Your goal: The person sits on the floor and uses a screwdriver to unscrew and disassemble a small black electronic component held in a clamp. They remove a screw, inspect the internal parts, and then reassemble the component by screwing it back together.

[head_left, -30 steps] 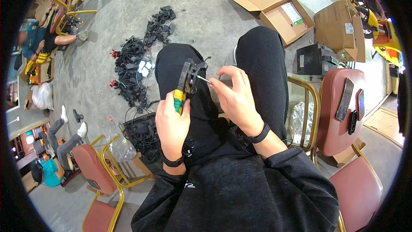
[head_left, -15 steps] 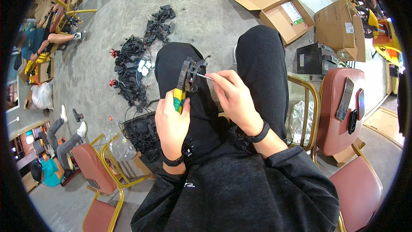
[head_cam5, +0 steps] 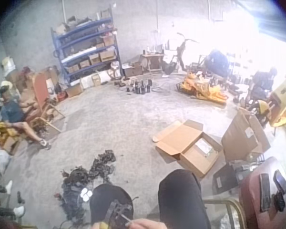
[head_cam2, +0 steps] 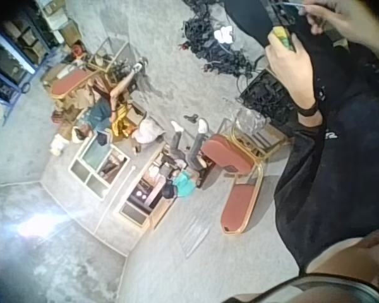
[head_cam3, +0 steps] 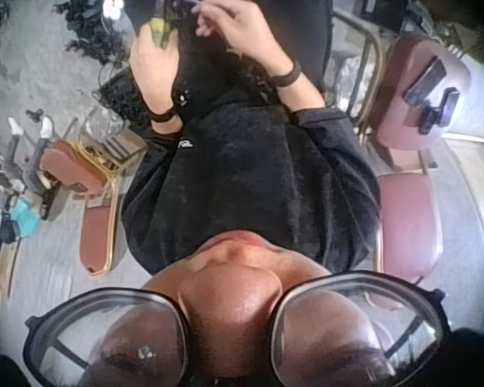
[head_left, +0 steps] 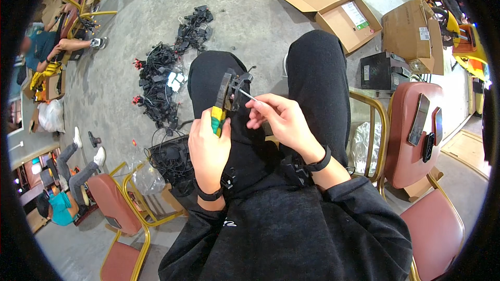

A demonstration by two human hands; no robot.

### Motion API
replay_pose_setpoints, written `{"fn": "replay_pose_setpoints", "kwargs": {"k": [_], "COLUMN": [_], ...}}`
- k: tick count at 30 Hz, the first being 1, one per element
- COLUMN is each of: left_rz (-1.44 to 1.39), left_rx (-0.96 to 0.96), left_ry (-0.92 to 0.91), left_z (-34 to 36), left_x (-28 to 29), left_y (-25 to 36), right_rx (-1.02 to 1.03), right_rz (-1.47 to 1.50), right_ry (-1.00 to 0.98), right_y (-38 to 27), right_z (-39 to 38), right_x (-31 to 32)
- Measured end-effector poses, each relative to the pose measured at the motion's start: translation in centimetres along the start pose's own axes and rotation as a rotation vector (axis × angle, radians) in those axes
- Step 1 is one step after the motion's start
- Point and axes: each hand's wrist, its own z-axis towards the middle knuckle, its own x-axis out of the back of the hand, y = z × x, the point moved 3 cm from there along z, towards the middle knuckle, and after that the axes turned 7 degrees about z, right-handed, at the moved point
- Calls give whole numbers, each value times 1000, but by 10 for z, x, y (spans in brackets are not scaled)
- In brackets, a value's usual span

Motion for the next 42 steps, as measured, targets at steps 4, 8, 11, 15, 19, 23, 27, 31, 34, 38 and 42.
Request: {"fn": "replay_pose_setpoints", "kwargs": {"k": [4, 8, 11, 15, 19, 23, 27, 31, 34, 38, 42], "left_rz": [4, -24, -49, -21, -4, -4, 8, 27, 28, 38, -17], "left_rx": [-19, 21, 0, -22, -30, -50, -48, -60, -59, -51, -13], "left_ry": [13, -11, -12, 20, 29, 37, 60, 62, 62, 46, 26], "left_z": [-1, 0, 2, 0, 0, 1, -1, -1, -1, -2, -1], "left_x": [1, 2, 1, 2, 1, 0, 0, 2, 1, 0, 2], "left_y": [2, -1, -2, 0, 1, 0, 2, 4, 3, 4, 2], "right_rx": [-113, 24, 326, 597, 559, 721, 729, 585, 324, -94, 3], "right_rz": [145, -148, -490, -730, -813, -962, -960, -803, -500, 14, -83], "right_ry": [-57, 39, 83, 101, 106, 133, 139, 106, 73, 35, 59], "right_y": [-4, -9, -17, -24, -23, -26, -27, -20, -13, -7, -7], "right_z": [0, -3, -3, -5, -6, -4, -4, -3, 0, -3, -4], "right_x": [3, 2, 1, -4, -5, -6, -5, -1, 3, 0, -2]}}
